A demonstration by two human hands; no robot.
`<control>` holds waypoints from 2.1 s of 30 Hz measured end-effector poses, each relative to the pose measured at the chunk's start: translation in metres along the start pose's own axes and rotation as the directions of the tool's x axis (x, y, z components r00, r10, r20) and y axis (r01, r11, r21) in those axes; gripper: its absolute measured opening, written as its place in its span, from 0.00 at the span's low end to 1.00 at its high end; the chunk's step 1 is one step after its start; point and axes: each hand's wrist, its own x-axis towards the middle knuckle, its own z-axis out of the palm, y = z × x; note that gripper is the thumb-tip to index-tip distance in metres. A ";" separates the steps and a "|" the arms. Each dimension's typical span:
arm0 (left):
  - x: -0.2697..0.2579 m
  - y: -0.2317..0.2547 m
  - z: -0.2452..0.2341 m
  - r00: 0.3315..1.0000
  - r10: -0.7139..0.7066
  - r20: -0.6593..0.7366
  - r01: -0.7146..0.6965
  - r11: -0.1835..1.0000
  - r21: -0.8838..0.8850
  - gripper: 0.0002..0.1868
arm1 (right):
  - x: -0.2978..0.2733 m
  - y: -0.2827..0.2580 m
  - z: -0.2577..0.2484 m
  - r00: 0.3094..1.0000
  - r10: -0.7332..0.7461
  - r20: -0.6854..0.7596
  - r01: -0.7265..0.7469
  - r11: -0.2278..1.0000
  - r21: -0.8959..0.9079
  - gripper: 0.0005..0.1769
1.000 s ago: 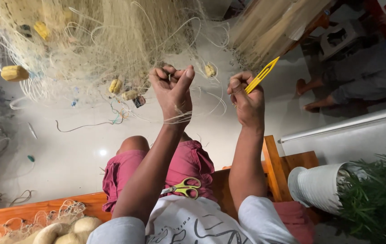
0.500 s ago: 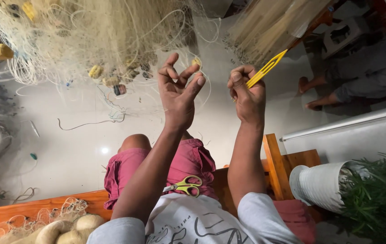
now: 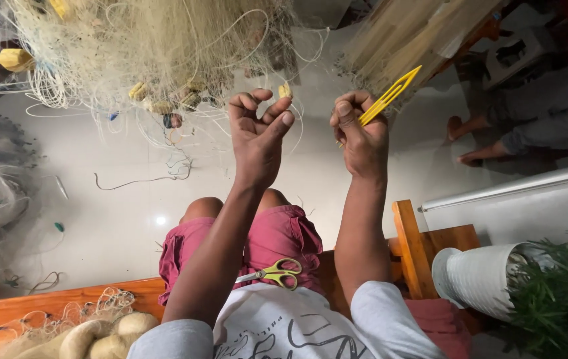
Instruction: Repairing a fishing net by tying knots with a shuttle and trimming excess line with scissors.
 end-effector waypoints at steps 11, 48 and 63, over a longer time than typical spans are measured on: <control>-0.004 0.014 -0.002 0.999 -0.010 0.039 0.010 1.000 0.007 0.30 | -0.008 -0.006 0.010 0.999 0.034 -0.003 -0.034 0.996 -0.083 0.07; -0.024 0.026 0.006 0.956 0.181 -0.233 -0.102 0.943 0.317 0.14 | -0.192 0.024 -0.045 0.343 0.920 0.189 -0.253 0.284 -0.925 0.11; -0.028 0.033 -0.003 0.950 0.226 -0.215 -0.136 0.920 0.368 0.12 | -0.097 0.025 -0.019 0.749 0.159 0.644 -0.466 0.817 0.340 0.37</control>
